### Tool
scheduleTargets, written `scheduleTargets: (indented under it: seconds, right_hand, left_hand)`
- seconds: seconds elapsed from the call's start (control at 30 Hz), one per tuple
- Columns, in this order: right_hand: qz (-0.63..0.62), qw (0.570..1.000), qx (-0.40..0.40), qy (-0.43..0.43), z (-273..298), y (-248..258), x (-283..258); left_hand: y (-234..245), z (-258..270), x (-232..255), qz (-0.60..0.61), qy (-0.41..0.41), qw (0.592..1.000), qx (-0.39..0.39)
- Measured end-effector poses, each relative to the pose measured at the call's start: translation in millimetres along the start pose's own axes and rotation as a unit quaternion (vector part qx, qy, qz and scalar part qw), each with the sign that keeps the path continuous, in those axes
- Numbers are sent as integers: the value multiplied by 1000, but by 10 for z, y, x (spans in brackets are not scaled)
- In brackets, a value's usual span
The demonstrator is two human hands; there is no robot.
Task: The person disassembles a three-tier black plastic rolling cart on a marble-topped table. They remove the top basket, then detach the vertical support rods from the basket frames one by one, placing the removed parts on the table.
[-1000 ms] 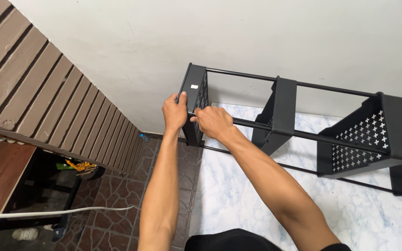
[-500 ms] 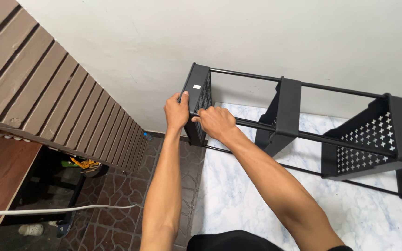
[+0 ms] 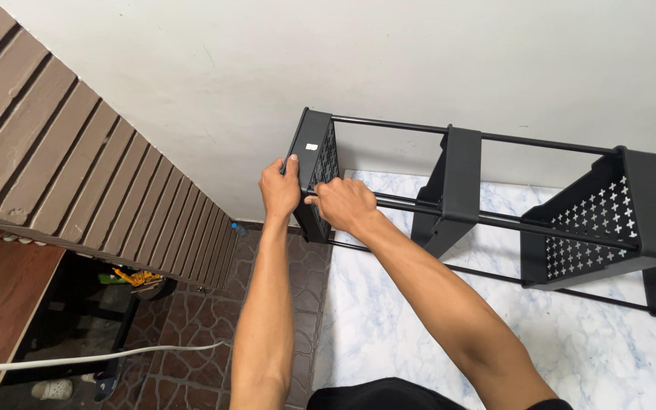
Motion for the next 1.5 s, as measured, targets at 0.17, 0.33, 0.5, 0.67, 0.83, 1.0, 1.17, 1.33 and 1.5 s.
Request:
scheduleTargets:
  seconds: [0.17,0.33,0.5,0.67,0.83,1.0,1.17,1.33,1.5]
  right_hand:
    - [6,1000,0,2,3,-2,-7]
    - [8,1000,-20,-11,0,0,-18]
    - [14,1000,6,-10,22,19,-30]
    - [19,1000,20,-7,37,29,-50]
    - [24,999,33,-6,64,24,-56]
    - [21,999,39,-4,70,40,-66]
    - [24,999,40,3,78,37,-69]
    - [16,999,28,1,73,8,-69]
    - [24,999,27,2,76,18,-67]
  left_hand:
    - [13,14,-7,5,-2,1000,0]
    - [29,12,-8,2,-3,1000,2]
    - [30,12,-32,9,-5,1000,-2]
    - [37,2,-56,1,5,1000,-2]
    - [39,22,-64,9,4,1000,-5]
    - [50,26,-45,20,18,1000,-11]
    - [48,37,-31,14,8,1000,-8]
    - [50,45,-47,15,9,1000,-11]
    - [52,46,-33,22,16,1000,-13]
Point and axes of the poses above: each hand's wrist, its own z-axis away from the middle knuckle, its own y-axis out of the back of the hand, x = y × z, the point moved 4 cm from there along -z, towards the middle knuckle, and after that the axes turned 3 degrees about z, right-handed, at the moved point
